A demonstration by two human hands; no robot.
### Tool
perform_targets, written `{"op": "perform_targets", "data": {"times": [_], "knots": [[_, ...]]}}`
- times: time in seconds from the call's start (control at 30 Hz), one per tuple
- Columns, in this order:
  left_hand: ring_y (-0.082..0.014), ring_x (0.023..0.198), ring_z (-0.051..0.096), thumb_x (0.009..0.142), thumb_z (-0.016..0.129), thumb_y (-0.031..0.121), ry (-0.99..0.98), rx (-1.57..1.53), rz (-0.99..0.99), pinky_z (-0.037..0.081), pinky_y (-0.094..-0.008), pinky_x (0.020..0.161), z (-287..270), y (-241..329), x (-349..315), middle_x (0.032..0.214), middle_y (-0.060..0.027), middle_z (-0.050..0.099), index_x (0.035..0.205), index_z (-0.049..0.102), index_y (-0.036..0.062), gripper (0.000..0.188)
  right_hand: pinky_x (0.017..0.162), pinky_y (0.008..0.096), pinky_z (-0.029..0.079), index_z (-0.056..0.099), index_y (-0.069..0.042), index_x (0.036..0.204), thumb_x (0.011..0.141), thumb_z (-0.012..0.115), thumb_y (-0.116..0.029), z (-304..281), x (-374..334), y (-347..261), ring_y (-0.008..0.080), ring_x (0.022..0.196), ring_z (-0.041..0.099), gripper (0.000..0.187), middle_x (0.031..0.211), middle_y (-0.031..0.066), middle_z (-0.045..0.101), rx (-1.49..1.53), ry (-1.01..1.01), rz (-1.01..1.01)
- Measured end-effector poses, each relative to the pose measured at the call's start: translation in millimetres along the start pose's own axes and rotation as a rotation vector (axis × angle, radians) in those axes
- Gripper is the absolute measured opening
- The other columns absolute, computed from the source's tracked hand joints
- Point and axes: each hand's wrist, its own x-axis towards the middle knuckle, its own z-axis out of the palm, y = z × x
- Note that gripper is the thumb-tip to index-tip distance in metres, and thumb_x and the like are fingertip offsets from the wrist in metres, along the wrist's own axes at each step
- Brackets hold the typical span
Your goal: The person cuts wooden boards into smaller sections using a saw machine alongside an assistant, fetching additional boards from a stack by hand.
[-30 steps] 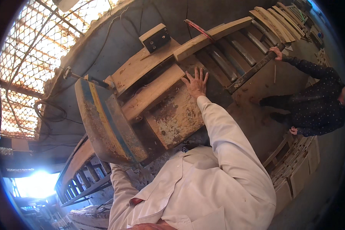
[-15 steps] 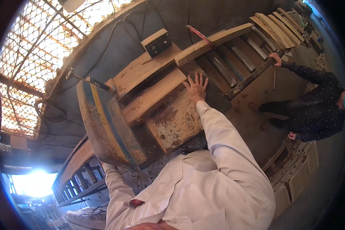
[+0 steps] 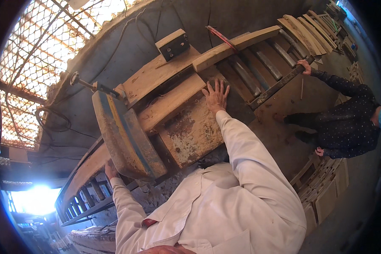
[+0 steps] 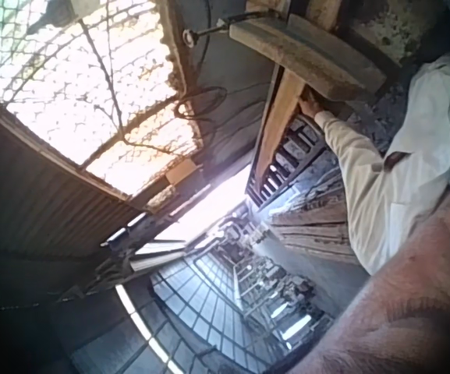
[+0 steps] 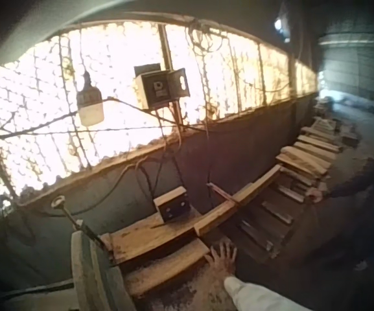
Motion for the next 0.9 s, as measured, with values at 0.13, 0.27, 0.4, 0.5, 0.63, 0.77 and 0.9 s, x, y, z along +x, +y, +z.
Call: {"op": "perform_targets", "data": {"times": [0.13,0.27,0.4,0.5,0.63,0.77,0.9], "knots": [[-0.0331,0.107,0.06,0.099,0.049,0.032,0.026,-0.011,-0.004,0.054,-0.0465,0.089,12.1,-1.3,-3.6,0.12,-0.0169,0.06,0.123,0.051,-0.0014,0.042,0.116,0.0532,-0.001,0.041,-0.021,0.144,0.097,0.031,-0.057,-2.2,1.0,2.4,0.0287,0.144,0.013,0.06,0.153,0.011,0.026,-0.003,-0.009,0.013],[-0.0369,0.112,0.056,0.095,0.056,0.033,-0.088,-0.041,0.021,0.052,-0.0474,0.093,-3.4,8.9,-8.9,0.123,-0.0208,0.055,0.128,0.046,-0.0048,0.05,0.116,0.0538,-0.002,0.038,-0.019,0.145,0.097,0.027,-0.057,-3.0,1.1,-3.1,0.0294,0.145,0.01,0.061,0.155,0.0109,0.022,0.019,-0.041,0.011],[-0.0379,0.117,0.053,0.092,0.062,0.033,-0.128,0.181,0.087,0.051,-0.0486,0.094,13.3,4.0,-29.0,0.124,-0.023,0.054,0.127,0.046,-0.007,0.055,0.116,0.0529,-0.002,0.036,-0.02,0.146,0.098,0.026,-0.057,-0.1,1.2,4.9,0.029,0.145,0.01,0.062,0.155,0.0102,0.021,-0.019,-0.038,0.018],[-0.0368,0.115,0.054,0.092,0.062,0.033,-0.166,0.085,0.038,0.05,-0.0498,0.094,19.7,5.1,-38.3,0.123,-0.0207,0.055,0.125,0.049,-0.0053,0.052,0.116,0.0527,-0.002,0.037,-0.02,0.145,0.097,0.026,-0.057,0.3,1.9,7.0,0.0289,0.145,0.01,0.062,0.155,0.0101,0.021,-0.015,-0.043,0.02],[-0.036,0.118,0.052,0.092,0.062,0.036,-0.18,0.073,0.005,0.047,-0.0508,0.097,21.0,-3.3,-33.5,0.125,-0.0198,0.055,0.124,0.051,-0.0044,0.053,0.116,0.0531,-0.001,0.038,-0.02,0.145,0.097,0.027,-0.057,2.6,1.5,11.2,0.0289,0.145,0.011,0.061,0.155,0.0103,0.022,-0.031,-0.025,0.004],[-0.0328,0.123,0.049,0.089,0.065,0.035,-0.272,0.241,0.172,0.04,-0.0496,0.103,-54.1,19.4,4.1,0.129,-0.0154,0.055,0.135,0.043,0.0015,0.061,0.115,0.0545,0.002,0.039,-0.021,0.144,0.097,0.028,-0.056,2.4,3.4,-18.3,0.0291,0.144,0.014,0.06,0.154,0.0101,0.025,-0.004,-0.02,-0.043],[-0.0327,0.108,0.06,0.088,0.065,0.037,-0.024,0.07,-0.015,0.045,-0.0523,0.094,15.5,-17.3,-9.0,0.121,-0.013,0.06,0.127,0.052,0.0026,0.054,0.115,0.0553,0.004,0.039,-0.021,0.144,0.097,0.029,-0.057,7.3,2.7,16.2,0.029,0.144,0.016,0.06,0.153,0.0098,0.027,-0.101,-0.003,-0.004]]}}
